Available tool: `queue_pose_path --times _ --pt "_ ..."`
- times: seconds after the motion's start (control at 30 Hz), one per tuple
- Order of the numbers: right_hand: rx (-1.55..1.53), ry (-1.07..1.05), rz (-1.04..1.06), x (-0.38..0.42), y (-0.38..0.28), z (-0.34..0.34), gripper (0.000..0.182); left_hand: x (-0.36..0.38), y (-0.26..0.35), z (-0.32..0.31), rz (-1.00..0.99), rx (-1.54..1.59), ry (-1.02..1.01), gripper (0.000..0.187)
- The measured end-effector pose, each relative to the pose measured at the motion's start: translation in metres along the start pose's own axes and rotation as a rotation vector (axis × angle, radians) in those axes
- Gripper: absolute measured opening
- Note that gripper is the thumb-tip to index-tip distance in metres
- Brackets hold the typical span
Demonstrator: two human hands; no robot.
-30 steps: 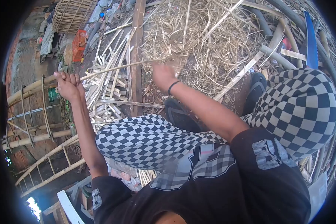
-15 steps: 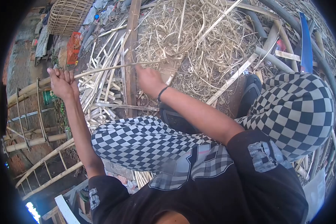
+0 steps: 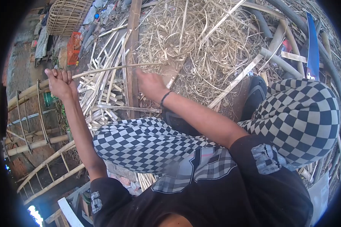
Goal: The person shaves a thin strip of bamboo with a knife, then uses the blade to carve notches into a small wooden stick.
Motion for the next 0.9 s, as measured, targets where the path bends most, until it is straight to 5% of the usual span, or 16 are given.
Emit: queue_pose_path --times 0.1,0.37,0.47,0.67,0.9 --pt "0.151 -0.116 -0.331 -0.006 0.094 0.008 0.032 -0.002 -0.009 0.017 0.032 -0.027 0.047 0.042" --pt "0.133 -0.183 -0.172 0.005 0.009 0.016 0.029 -0.009 -0.023 0.030 0.049 -0.010 0.041 0.040" --pt "0.107 -0.150 0.033 0.004 -0.007 0.016 0.031 -0.007 -0.024 0.032 0.054 0.005 0.033 0.040" --pt "0.378 -0.098 -0.319 0.000 0.151 -0.004 0.034 -0.005 -0.036 0.048 0.081 0.019 0.040 0.041" --pt "0.421 -0.229 -0.442 0.006 0.123 0.004 0.033 0.004 -0.025 0.027 0.088 0.086 -0.066 0.035"
Point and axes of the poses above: each hand's wrist, its own x-axis away from the middle knuckle, its own z-axis out of the back of the hand, y = z × x, the point moved 2 cm from there along -x, towards the middle knuckle, and after that the axes turned 7 degrees about -z, right-handed, at the moved point
